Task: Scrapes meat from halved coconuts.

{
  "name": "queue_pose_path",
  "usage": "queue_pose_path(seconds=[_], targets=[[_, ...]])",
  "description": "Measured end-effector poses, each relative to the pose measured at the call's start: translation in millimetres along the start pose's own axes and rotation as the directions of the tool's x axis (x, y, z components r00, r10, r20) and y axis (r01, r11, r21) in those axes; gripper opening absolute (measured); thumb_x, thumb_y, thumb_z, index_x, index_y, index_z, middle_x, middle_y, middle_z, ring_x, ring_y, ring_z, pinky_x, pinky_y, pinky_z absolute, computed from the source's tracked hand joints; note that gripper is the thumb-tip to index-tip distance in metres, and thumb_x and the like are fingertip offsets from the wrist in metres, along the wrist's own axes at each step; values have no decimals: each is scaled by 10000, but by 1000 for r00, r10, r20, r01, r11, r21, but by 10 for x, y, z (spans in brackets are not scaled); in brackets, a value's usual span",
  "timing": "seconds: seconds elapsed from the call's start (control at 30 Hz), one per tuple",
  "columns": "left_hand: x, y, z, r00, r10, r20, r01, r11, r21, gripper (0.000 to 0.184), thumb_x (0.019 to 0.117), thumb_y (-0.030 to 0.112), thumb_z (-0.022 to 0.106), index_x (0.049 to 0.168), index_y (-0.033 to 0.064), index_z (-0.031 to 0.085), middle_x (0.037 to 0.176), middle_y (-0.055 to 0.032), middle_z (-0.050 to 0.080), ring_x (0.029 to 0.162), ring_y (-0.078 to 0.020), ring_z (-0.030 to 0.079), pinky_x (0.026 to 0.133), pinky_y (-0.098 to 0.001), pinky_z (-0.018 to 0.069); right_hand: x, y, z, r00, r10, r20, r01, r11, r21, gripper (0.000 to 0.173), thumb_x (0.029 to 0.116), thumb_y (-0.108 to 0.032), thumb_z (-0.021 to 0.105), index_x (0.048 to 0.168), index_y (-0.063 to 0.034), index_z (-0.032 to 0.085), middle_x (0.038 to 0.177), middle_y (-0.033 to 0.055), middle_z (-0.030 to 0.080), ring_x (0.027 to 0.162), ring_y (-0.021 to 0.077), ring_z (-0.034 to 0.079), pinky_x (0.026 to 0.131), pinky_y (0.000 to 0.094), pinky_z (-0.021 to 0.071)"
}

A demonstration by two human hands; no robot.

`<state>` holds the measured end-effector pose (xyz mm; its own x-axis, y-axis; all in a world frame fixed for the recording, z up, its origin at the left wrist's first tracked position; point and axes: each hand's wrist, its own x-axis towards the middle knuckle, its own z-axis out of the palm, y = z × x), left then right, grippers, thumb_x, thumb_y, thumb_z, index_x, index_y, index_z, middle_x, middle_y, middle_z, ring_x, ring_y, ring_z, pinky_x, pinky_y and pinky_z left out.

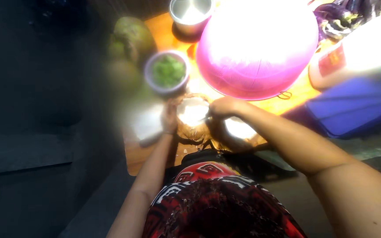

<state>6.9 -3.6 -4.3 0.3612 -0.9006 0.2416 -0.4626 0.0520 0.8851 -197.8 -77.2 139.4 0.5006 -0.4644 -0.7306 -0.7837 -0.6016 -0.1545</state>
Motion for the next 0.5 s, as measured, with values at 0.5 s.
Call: queue_pose_path(seconds=[0.5], targets=[[77,28,29,1000,1,-4,-1,999,43,364,1092,186,477,1361,-21,609,1245,-183,694,1104,-173,686,997,-328,524,136,68,73,983,-52,-179,80,986,149,189,1026,-163,587,1098,-75,739,1076,211,712,1065,438,665,839,682,486]])
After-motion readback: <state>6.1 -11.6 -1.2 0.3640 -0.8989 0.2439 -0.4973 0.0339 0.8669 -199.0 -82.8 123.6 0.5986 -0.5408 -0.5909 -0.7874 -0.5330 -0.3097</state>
